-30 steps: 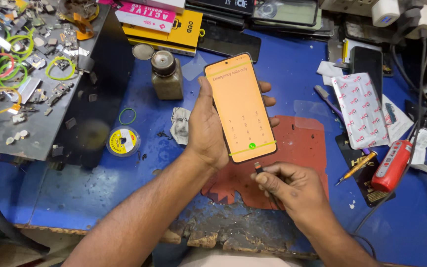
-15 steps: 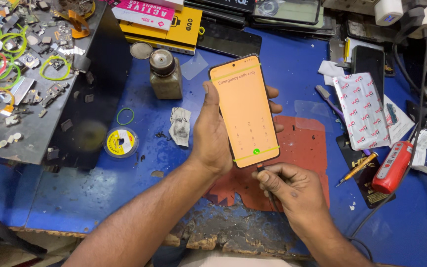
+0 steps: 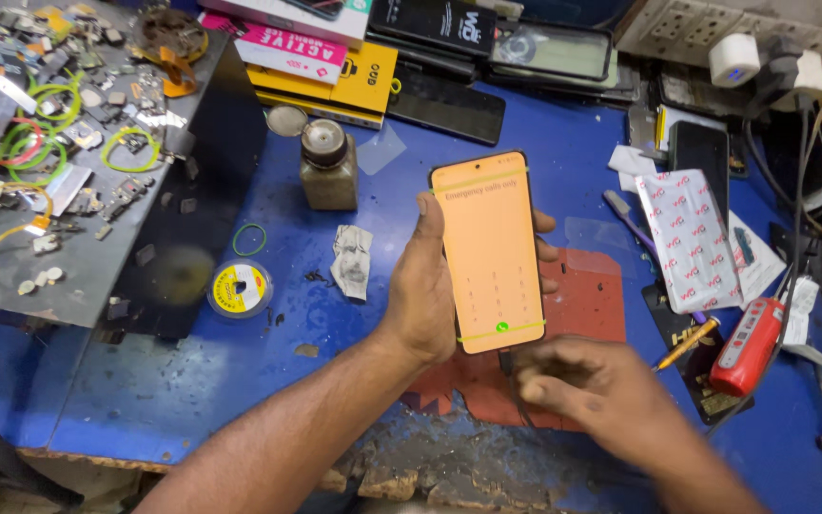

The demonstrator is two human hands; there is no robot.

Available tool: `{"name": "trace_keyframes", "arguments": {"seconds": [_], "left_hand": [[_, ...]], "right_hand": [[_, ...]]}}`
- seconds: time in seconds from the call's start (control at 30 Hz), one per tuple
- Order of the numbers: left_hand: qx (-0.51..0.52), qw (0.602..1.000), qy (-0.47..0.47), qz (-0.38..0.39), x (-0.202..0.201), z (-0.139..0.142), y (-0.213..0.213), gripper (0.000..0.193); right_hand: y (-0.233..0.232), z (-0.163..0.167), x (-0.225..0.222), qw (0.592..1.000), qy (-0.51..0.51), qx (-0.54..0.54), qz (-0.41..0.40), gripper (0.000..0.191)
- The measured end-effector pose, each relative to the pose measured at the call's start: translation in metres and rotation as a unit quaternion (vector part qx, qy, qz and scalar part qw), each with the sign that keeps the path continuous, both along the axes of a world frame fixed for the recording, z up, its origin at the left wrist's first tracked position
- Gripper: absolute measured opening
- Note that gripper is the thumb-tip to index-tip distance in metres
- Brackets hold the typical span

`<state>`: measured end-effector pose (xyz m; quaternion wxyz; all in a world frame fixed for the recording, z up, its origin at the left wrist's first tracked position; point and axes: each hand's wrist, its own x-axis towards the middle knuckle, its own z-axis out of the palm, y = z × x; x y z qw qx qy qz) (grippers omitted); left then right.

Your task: The person tests a smartphone's emergency call function, then disassembles the device by removing screws from the back cover. They use a screwdriver to unscrew multiple fasteners and separate the back cover from the phone body.

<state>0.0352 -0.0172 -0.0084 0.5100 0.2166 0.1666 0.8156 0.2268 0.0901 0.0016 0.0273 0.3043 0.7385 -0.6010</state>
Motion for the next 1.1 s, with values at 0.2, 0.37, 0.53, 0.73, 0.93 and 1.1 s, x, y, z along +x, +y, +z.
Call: {"name": "trace_keyframes", "arguments": {"seconds": [0.2,0.37,0.53,0.73,0.93,1.1], "left_hand": [[-0.006,1.000,0.010,0.013,-0.051,0.000,-0.018,0.086],[-0.011,1.000,0.007,-0.001,-0.068,0.011,-0.030,0.086],[-0.027,1.000,0.007,0.001,-0.067,0.003,-0.037,0.085],[-0.050,0.999,0.012,-0.003,-0.059,-0.012,-0.029,0.086],[-0.060,0.998,0.017,-0.002,-0.056,-0.009,-0.033,0.087],[-0.069,0.998,0.003,0.015,-0.066,-0.004,-0.027,0.082]], "right_hand": [[0.045,0.059,-0.041,0.942,-0.042,0.332,-0.039,0.020],[0.009,0.082,-0.092,0.918,0.181,0.311,-0.166,0.013],[-0.008,0.033,-0.102,0.925,0.243,0.244,-0.159,0.012],[0.011,-0.029,-0.081,0.963,0.213,0.119,-0.112,0.021],[-0.013,-0.002,-0.088,0.946,0.237,0.194,-0.106,0.020],[-0.013,0.019,-0.093,0.796,0.249,0.551,0.027,0.036]]}}
